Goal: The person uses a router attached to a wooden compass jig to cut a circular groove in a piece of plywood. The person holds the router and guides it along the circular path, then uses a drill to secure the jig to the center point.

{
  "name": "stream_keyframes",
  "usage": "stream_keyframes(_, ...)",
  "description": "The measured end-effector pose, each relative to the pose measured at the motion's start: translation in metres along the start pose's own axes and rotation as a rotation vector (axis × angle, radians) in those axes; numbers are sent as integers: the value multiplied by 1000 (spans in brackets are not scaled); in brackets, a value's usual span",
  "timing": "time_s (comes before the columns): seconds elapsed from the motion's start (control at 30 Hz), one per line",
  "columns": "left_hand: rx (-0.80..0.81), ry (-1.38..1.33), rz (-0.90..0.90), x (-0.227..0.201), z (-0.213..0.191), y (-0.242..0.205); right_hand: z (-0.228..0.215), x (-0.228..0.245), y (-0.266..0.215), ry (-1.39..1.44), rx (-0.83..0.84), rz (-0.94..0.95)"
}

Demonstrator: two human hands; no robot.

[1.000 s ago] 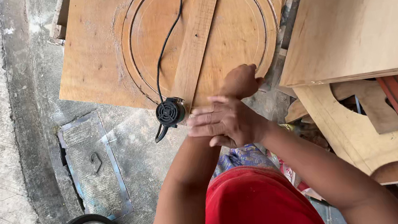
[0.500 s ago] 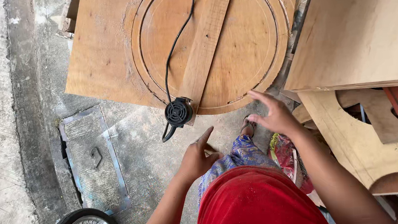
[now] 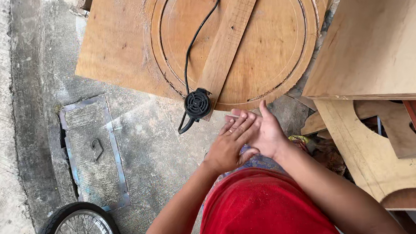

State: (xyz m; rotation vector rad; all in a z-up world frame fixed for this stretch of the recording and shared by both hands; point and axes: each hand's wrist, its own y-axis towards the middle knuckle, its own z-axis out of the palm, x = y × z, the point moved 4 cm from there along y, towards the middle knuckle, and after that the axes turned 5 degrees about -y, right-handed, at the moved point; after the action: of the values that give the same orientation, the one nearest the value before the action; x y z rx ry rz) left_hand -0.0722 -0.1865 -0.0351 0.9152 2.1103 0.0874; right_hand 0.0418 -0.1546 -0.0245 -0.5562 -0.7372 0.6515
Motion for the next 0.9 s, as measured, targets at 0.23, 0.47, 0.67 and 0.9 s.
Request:
stream_keyframes(0.23, -91, 56, -364, 55, -20, -94, -82, 23, -1, -381, -149, -86)
stream_keyframes(0.47, -133, 97, -873, 87, -42, -138, -121, 26, 6, -418, -294, -108)
stream_keyframes(0.67, -266, 7, -926, 73, -54, -97, -109, 26, 24, -503, -276, -127)
stream_keyframes(0.9, -448, -71, -935, 76, -52, -62, -97, 37, 39, -567, -244, -166)
